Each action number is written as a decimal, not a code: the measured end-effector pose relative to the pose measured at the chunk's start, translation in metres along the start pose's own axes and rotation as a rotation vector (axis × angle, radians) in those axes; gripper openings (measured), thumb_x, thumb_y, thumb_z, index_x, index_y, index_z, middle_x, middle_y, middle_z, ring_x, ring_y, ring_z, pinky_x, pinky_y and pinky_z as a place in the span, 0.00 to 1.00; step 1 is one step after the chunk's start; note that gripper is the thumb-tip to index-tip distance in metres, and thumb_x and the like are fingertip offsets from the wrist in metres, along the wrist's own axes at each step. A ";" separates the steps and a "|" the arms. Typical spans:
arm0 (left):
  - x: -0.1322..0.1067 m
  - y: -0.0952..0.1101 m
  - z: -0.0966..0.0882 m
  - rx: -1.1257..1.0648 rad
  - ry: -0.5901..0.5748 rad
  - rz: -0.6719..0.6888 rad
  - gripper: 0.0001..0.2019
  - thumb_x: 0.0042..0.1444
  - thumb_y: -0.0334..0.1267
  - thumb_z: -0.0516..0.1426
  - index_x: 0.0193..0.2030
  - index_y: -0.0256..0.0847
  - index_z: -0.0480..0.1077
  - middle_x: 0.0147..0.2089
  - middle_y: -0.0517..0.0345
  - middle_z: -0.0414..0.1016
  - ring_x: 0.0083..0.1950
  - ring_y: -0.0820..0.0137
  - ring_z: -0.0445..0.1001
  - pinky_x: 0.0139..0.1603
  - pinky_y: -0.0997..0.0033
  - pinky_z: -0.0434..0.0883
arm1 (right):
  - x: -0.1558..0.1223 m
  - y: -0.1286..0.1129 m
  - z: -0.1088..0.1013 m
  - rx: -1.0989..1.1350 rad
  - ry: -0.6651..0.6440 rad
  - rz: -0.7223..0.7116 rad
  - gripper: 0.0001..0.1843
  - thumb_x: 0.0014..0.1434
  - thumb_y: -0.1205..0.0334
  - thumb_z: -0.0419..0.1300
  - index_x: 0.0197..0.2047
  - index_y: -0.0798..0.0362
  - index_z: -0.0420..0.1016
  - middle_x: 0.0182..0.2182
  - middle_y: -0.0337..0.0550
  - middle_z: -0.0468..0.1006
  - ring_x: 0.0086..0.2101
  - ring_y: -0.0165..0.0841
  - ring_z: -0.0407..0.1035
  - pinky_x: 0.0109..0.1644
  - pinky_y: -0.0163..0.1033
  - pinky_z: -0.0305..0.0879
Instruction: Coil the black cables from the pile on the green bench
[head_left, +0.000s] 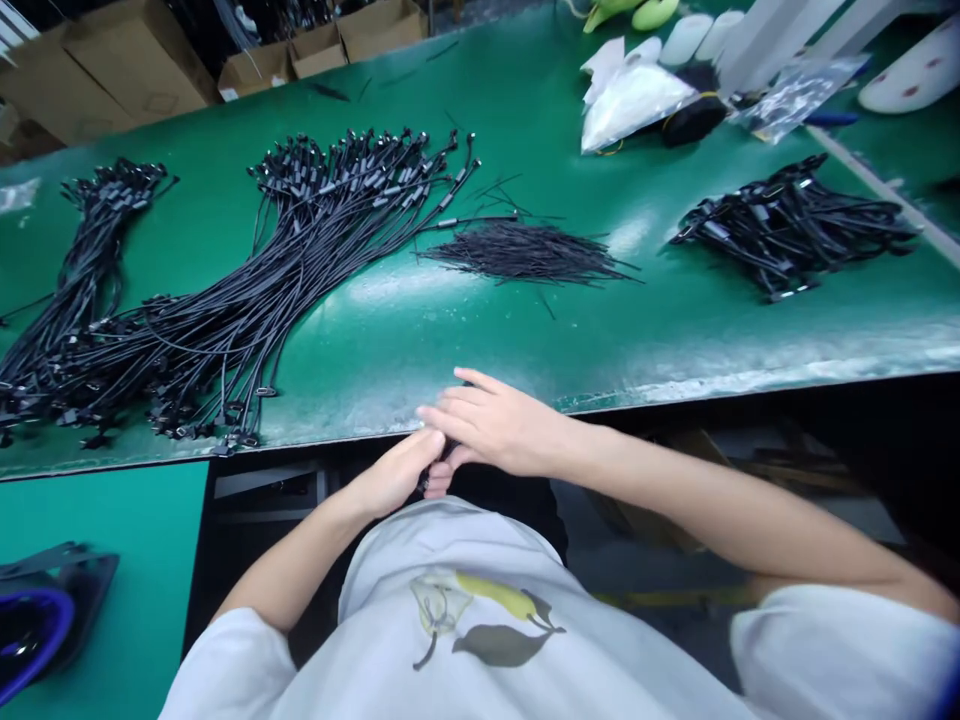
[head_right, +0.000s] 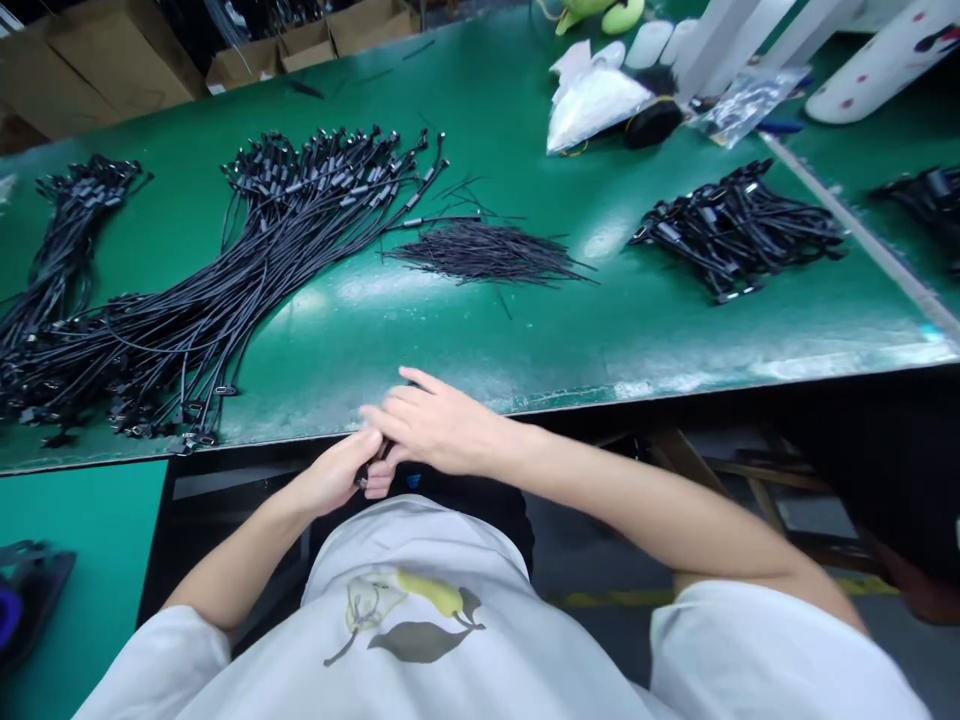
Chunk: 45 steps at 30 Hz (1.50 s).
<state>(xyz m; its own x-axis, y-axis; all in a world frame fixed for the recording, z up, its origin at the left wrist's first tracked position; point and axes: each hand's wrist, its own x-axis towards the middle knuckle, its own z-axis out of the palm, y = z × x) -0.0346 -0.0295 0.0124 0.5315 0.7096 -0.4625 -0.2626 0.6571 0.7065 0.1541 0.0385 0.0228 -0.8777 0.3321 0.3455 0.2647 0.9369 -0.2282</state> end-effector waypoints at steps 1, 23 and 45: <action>0.000 0.001 -0.002 0.047 -0.037 -0.020 0.20 0.60 0.55 0.54 0.34 0.38 0.61 0.24 0.67 0.57 0.21 0.81 0.54 0.22 0.79 0.55 | -0.004 0.000 0.002 -0.080 -0.057 -0.048 0.23 0.70 0.48 0.43 0.43 0.57 0.70 0.32 0.45 0.73 0.35 0.34 0.66 0.40 0.42 0.57; -0.003 0.011 -0.006 -0.026 -0.420 -0.259 0.23 0.57 0.53 0.59 0.44 0.30 0.72 0.29 0.60 0.64 0.33 0.72 0.68 0.41 0.64 0.70 | -0.007 0.001 -0.026 -0.420 0.065 -0.480 0.15 0.70 0.64 0.46 0.33 0.53 0.67 0.25 0.35 0.63 0.27 0.30 0.55 0.33 0.39 0.48; 0.032 0.035 -0.027 0.921 0.244 0.293 0.17 0.64 0.49 0.48 0.34 0.39 0.70 0.25 0.62 0.63 0.28 0.70 0.62 0.32 0.72 0.58 | -0.009 0.083 -0.031 -0.053 0.014 0.121 0.18 0.70 0.55 0.45 0.47 0.52 0.74 0.38 0.43 0.75 0.38 0.32 0.66 0.43 0.38 0.60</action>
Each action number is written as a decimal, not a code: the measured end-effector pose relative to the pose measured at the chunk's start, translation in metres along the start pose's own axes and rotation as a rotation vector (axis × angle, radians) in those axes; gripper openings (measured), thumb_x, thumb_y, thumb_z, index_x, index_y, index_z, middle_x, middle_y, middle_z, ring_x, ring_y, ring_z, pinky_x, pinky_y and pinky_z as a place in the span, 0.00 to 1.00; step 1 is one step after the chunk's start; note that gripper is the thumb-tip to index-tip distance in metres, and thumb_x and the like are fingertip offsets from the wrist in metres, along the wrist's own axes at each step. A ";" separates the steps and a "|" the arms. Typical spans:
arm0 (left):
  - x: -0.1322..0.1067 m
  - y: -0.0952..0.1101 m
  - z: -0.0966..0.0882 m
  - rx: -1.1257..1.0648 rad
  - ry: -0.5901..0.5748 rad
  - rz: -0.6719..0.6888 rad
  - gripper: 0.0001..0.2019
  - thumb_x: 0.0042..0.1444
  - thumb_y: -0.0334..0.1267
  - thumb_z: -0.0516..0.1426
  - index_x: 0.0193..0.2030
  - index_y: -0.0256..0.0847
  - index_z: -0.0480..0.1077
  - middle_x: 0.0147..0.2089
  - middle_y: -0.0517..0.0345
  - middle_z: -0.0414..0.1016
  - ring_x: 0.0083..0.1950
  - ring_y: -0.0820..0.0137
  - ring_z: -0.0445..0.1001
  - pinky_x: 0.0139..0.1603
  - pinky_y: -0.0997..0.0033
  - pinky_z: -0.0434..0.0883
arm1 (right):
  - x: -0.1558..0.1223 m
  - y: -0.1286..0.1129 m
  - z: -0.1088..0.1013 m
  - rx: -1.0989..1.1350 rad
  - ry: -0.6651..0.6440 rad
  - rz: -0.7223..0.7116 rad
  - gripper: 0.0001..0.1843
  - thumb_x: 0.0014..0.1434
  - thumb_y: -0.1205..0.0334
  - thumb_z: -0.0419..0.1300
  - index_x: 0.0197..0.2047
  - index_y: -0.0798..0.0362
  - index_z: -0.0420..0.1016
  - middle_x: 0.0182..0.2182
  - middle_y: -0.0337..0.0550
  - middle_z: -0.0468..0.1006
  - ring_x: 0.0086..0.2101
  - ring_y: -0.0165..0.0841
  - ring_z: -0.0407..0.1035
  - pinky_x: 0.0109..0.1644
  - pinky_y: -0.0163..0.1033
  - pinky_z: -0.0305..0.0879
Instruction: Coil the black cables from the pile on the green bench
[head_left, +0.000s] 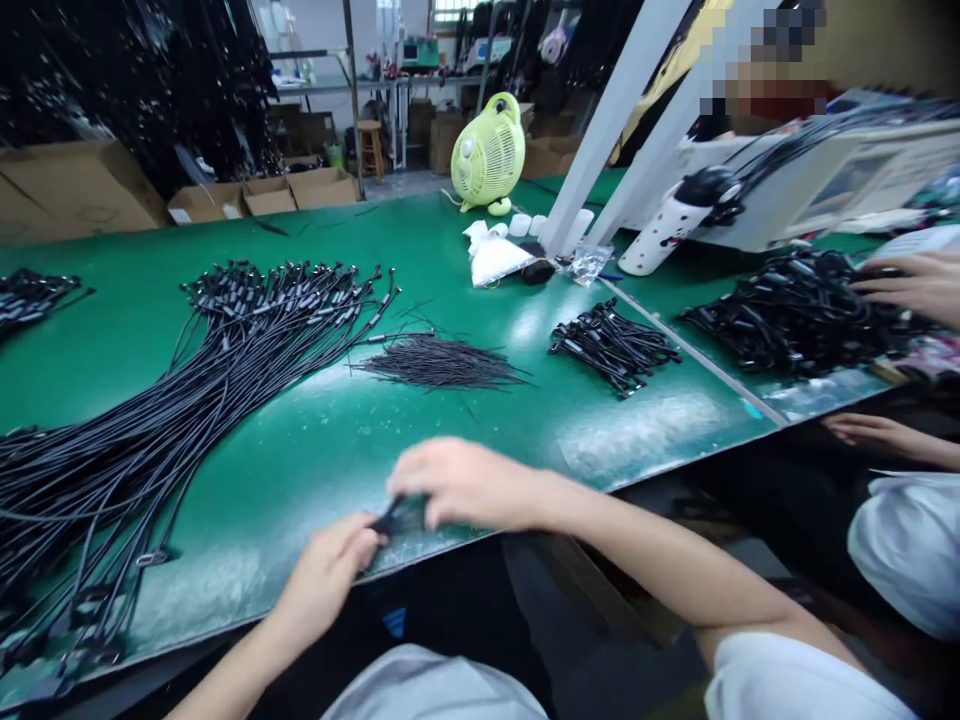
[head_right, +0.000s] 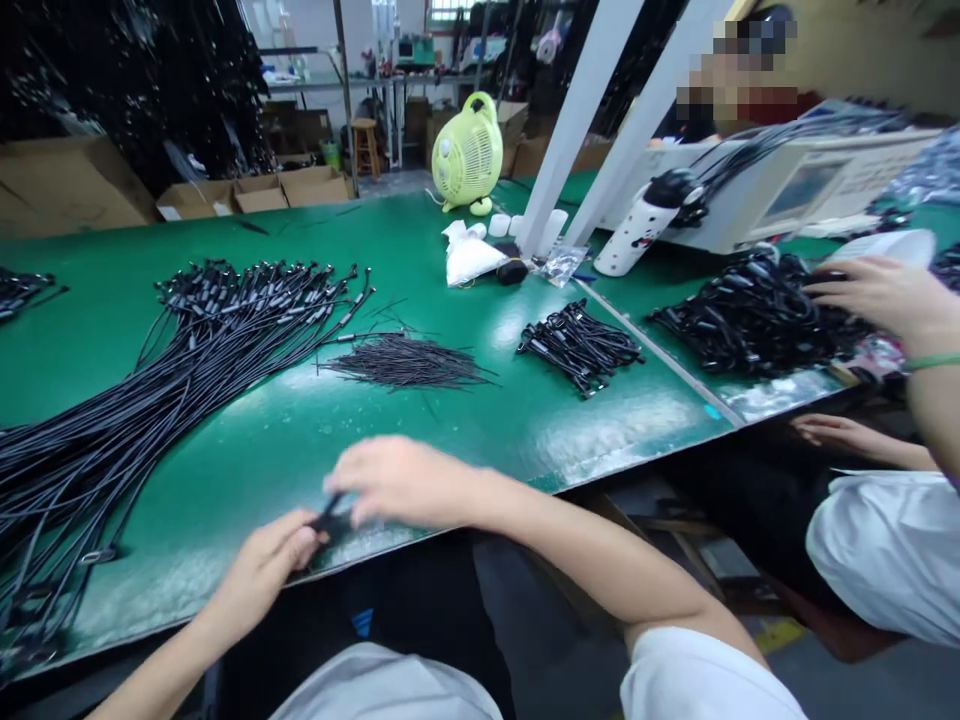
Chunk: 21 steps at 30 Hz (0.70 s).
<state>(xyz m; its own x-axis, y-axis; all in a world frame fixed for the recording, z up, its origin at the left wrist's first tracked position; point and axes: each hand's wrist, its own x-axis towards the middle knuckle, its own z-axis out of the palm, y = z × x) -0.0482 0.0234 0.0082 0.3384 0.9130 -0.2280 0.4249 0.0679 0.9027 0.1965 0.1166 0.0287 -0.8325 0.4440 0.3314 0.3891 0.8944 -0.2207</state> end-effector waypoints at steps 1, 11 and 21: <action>0.005 -0.005 -0.004 -0.049 0.101 -0.011 0.18 0.63 0.50 0.49 0.35 0.39 0.70 0.24 0.62 0.63 0.28 0.70 0.62 0.32 0.71 0.59 | 0.004 0.027 -0.005 -0.030 0.086 0.153 0.19 0.70 0.58 0.43 0.50 0.51 0.73 0.40 0.44 0.75 0.40 0.32 0.66 0.46 0.40 0.61; 0.013 -0.023 -0.005 -0.510 0.335 -0.044 0.18 0.59 0.53 0.57 0.35 0.37 0.69 0.23 0.63 0.61 0.26 0.74 0.59 0.30 0.72 0.59 | 0.005 0.132 -0.003 -0.384 0.315 0.701 0.14 0.66 0.64 0.50 0.38 0.58 0.76 0.39 0.53 0.74 0.37 0.38 0.63 0.42 0.42 0.59; 0.015 0.014 0.021 -0.924 0.182 -0.034 0.21 0.58 0.47 0.59 0.54 0.37 0.67 0.23 0.68 0.55 0.23 0.78 0.53 0.25 0.76 0.55 | 0.010 -0.051 0.037 0.460 0.358 0.482 0.08 0.64 0.63 0.56 0.36 0.53 0.75 0.33 0.42 0.76 0.34 0.30 0.70 0.40 0.36 0.66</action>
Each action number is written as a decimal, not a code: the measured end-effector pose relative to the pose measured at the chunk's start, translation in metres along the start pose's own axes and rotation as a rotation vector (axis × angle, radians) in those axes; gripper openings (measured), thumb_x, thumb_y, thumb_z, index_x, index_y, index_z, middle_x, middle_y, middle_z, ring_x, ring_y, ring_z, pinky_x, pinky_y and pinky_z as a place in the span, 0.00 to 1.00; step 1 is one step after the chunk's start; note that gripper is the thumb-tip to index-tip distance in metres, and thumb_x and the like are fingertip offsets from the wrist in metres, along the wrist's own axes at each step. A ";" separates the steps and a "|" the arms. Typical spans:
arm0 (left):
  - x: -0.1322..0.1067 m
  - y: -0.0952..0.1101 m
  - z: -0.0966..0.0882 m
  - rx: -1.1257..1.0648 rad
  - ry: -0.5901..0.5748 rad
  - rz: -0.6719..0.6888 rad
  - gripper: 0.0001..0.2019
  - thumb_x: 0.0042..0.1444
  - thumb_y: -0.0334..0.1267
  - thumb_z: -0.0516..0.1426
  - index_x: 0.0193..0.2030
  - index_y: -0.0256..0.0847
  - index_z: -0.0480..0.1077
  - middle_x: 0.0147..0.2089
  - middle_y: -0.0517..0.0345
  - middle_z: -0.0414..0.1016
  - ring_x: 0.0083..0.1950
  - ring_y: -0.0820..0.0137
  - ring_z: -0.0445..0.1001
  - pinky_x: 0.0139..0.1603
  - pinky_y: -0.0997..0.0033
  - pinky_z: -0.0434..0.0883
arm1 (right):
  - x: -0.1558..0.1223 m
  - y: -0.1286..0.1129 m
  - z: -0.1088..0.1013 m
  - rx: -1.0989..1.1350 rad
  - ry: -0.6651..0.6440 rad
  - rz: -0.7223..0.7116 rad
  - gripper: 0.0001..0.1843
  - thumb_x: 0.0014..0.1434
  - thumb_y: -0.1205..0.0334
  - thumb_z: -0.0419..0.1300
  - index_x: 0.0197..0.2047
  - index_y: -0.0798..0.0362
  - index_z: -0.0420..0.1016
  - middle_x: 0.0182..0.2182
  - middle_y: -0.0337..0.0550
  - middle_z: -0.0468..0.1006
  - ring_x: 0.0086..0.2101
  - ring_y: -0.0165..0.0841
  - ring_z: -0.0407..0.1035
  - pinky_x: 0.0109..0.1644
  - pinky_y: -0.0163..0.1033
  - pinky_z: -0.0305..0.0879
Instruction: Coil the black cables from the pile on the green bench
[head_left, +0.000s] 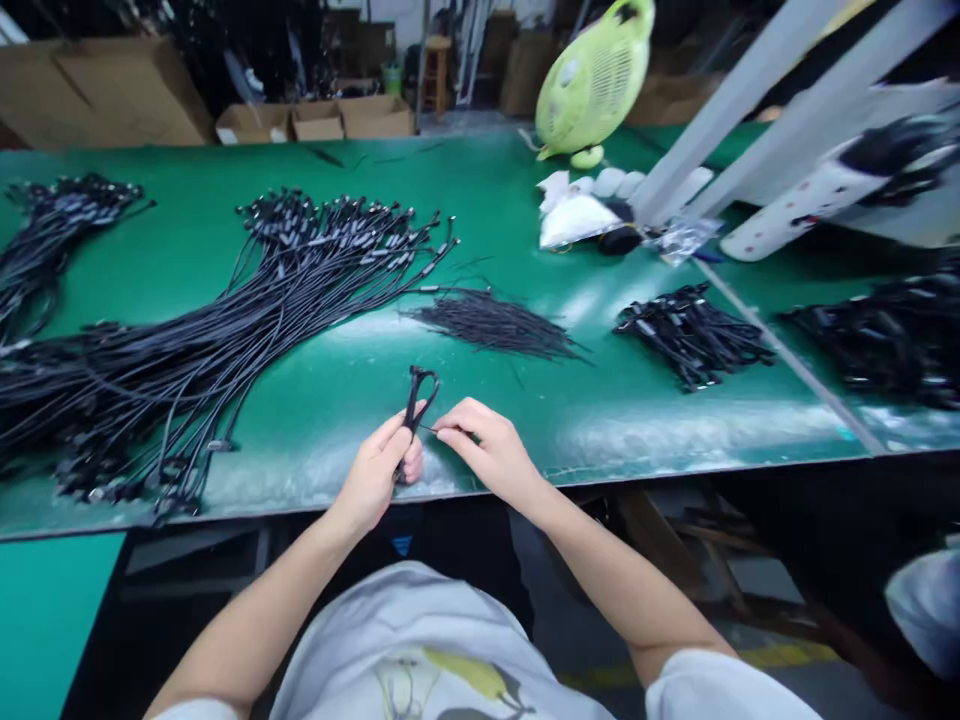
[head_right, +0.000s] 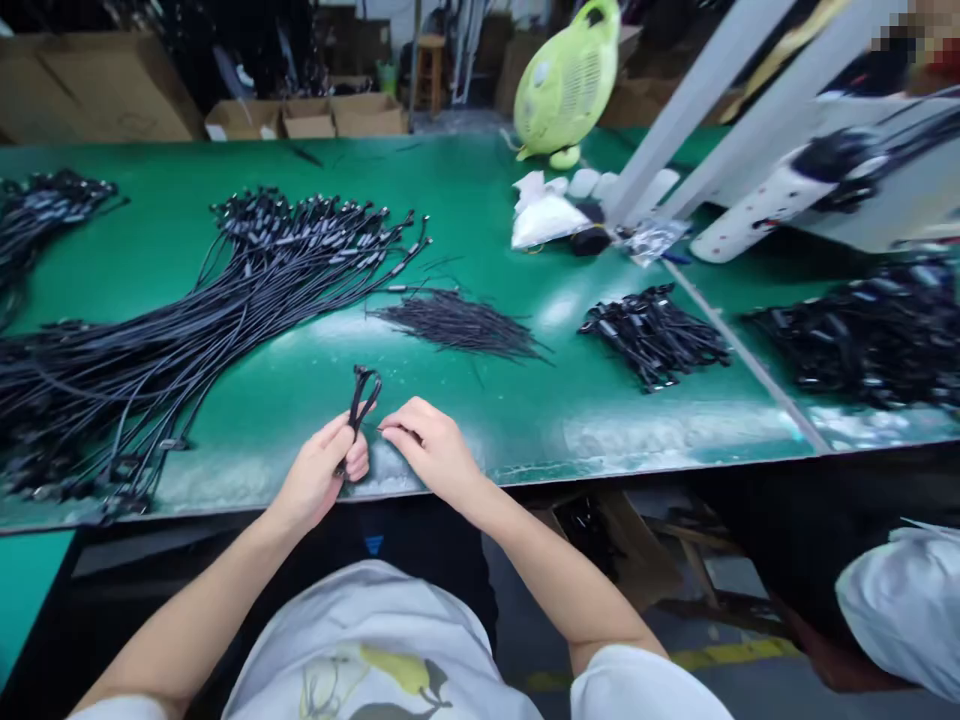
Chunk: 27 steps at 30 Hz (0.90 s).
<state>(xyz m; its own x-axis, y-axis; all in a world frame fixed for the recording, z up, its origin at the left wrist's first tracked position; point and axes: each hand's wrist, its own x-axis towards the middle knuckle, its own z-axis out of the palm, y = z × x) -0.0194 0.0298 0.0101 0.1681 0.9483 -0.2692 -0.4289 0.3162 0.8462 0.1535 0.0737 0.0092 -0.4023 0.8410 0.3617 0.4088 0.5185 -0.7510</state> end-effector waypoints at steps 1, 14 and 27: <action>-0.002 -0.001 -0.001 0.032 -0.002 0.012 0.20 0.59 0.47 0.58 0.53 0.37 0.68 0.24 0.67 0.56 0.23 0.77 0.54 0.26 0.76 0.55 | -0.010 -0.009 0.009 -0.015 -0.004 -0.014 0.09 0.65 0.63 0.55 0.37 0.53 0.75 0.33 0.42 0.75 0.34 0.30 0.70 0.40 0.35 0.66; -0.032 -0.002 -0.024 0.653 -0.164 0.016 0.10 0.55 0.39 0.54 0.24 0.39 0.67 0.21 0.62 0.64 0.25 0.72 0.61 0.29 0.73 0.59 | -0.002 -0.049 -0.004 -0.955 -0.422 -1.055 0.13 0.65 0.72 0.47 0.40 0.57 0.73 0.34 0.46 0.73 0.31 0.33 0.63 0.39 0.42 0.59; -0.046 -0.002 -0.023 1.050 -0.024 0.305 0.11 0.55 0.27 0.48 0.33 0.40 0.71 0.33 0.55 0.73 0.36 0.65 0.70 0.41 0.65 0.65 | -0.001 -0.068 0.017 -1.080 -0.263 -1.023 0.19 0.57 0.79 0.44 0.22 0.54 0.68 0.20 0.45 0.60 0.23 0.36 0.51 0.29 0.43 0.44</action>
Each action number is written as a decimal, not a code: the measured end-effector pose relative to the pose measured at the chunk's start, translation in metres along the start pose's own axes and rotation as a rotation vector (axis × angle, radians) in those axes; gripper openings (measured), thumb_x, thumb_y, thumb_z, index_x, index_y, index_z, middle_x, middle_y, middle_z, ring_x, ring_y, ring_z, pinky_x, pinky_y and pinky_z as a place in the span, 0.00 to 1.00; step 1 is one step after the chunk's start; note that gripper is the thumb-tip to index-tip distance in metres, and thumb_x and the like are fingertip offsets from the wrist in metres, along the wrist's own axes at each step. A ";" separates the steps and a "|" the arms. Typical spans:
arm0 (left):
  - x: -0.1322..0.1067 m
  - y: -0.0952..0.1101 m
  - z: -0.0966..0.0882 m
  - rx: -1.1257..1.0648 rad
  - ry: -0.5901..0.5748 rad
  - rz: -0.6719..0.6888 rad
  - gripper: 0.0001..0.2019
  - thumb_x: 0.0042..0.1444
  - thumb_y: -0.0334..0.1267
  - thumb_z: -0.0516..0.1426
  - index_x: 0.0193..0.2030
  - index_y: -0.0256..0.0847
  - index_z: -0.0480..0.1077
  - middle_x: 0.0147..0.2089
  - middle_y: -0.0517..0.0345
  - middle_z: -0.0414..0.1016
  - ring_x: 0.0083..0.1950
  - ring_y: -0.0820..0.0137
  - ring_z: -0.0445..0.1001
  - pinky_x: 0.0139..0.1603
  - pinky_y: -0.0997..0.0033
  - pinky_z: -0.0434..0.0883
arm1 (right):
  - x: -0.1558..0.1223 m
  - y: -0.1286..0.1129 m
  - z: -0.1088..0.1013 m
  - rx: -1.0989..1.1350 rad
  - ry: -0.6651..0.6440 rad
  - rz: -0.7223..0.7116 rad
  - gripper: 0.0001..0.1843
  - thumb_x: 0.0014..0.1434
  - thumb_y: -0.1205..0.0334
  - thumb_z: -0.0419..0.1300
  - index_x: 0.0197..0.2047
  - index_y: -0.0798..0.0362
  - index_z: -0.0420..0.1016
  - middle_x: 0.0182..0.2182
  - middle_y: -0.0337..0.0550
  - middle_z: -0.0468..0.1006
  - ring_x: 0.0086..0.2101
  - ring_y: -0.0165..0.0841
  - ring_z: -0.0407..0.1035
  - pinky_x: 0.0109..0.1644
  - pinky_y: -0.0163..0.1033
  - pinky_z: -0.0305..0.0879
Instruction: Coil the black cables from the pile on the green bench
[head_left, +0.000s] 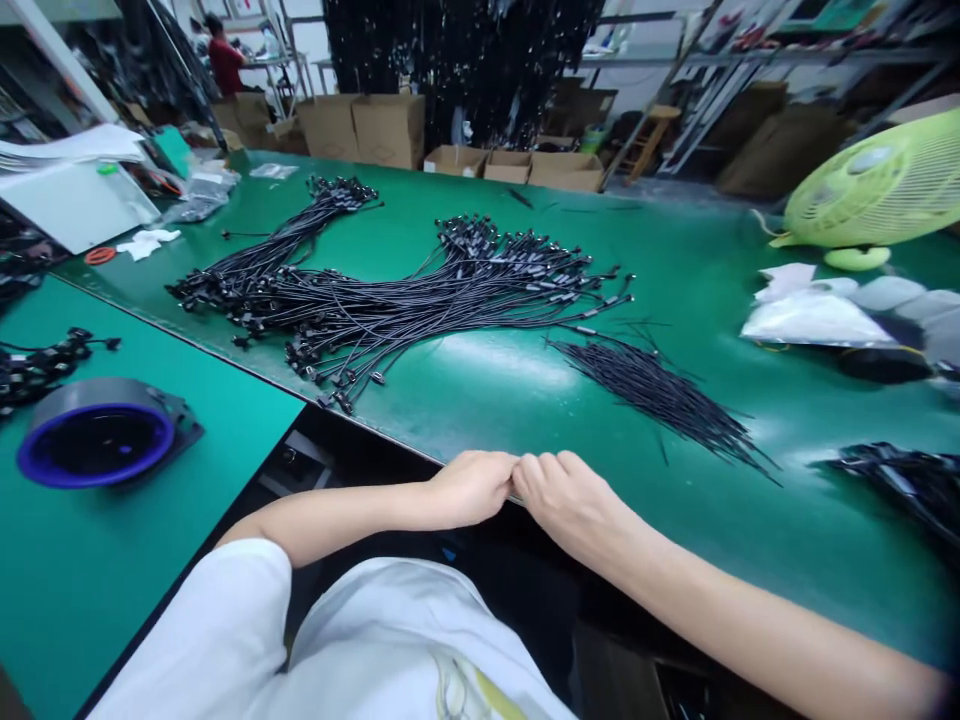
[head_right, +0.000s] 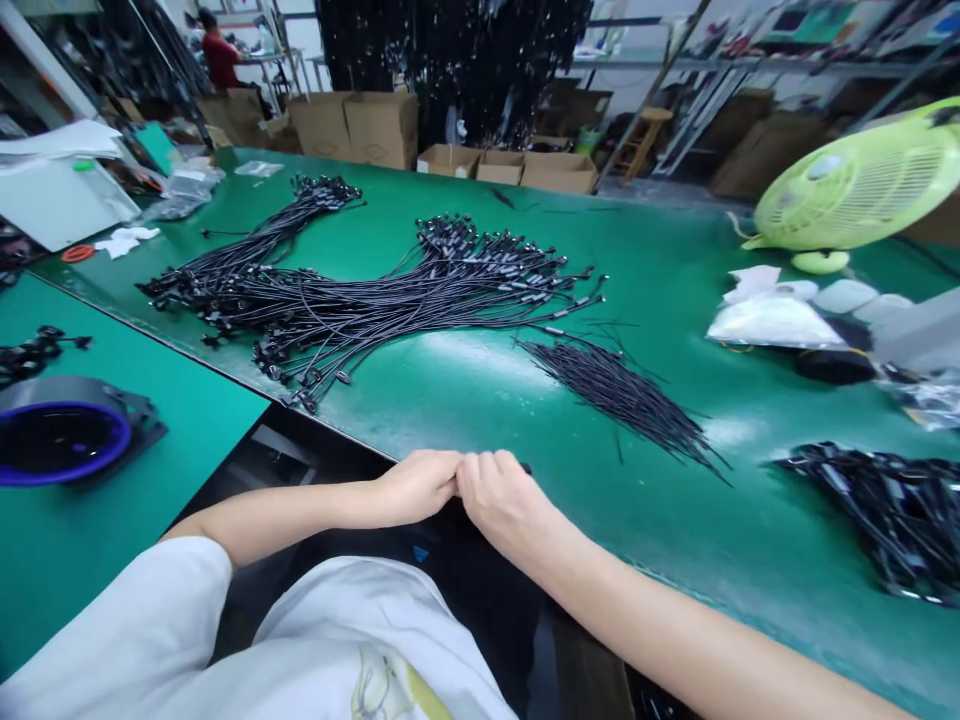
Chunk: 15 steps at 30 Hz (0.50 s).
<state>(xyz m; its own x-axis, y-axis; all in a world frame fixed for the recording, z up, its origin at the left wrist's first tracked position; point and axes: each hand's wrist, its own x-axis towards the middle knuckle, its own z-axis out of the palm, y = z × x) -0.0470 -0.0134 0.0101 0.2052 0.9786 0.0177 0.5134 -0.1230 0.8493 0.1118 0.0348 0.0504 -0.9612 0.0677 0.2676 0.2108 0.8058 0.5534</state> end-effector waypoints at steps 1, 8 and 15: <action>0.002 0.002 0.000 -0.014 0.040 0.015 0.13 0.55 0.27 0.47 0.37 0.40 0.72 0.36 0.53 0.74 0.40 0.63 0.71 0.45 0.63 0.66 | 0.004 0.001 0.002 0.015 0.033 0.055 0.18 0.57 0.79 0.45 0.22 0.54 0.68 0.20 0.44 0.61 0.23 0.35 0.52 0.29 0.43 0.45; 0.011 0.020 -0.026 -0.678 0.023 -0.039 0.28 0.51 0.28 0.51 0.62 0.43 0.65 0.62 0.52 0.66 0.64 0.60 0.61 0.64 0.58 0.60 | 0.022 -0.016 0.015 0.589 0.312 0.791 0.15 0.67 0.63 0.50 0.30 0.54 0.70 0.25 0.40 0.71 0.27 0.30 0.63 0.33 0.36 0.55; -0.013 0.012 -0.025 -0.136 0.108 0.130 0.20 0.65 0.47 0.47 0.38 0.44 0.80 0.46 0.52 0.69 0.52 0.63 0.65 0.62 0.60 0.58 | -0.009 -0.022 0.044 1.253 0.177 1.089 0.22 0.65 0.47 0.50 0.27 0.53 0.69 0.24 0.38 0.72 0.26 0.31 0.66 0.31 0.34 0.61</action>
<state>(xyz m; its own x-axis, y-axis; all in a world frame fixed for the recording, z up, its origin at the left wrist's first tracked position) -0.0643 -0.0236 0.0335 0.1682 0.9688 0.1819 0.3695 -0.2330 0.8996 0.1082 0.0426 0.0016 -0.4219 0.8829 0.2061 0.3747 0.3768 -0.8471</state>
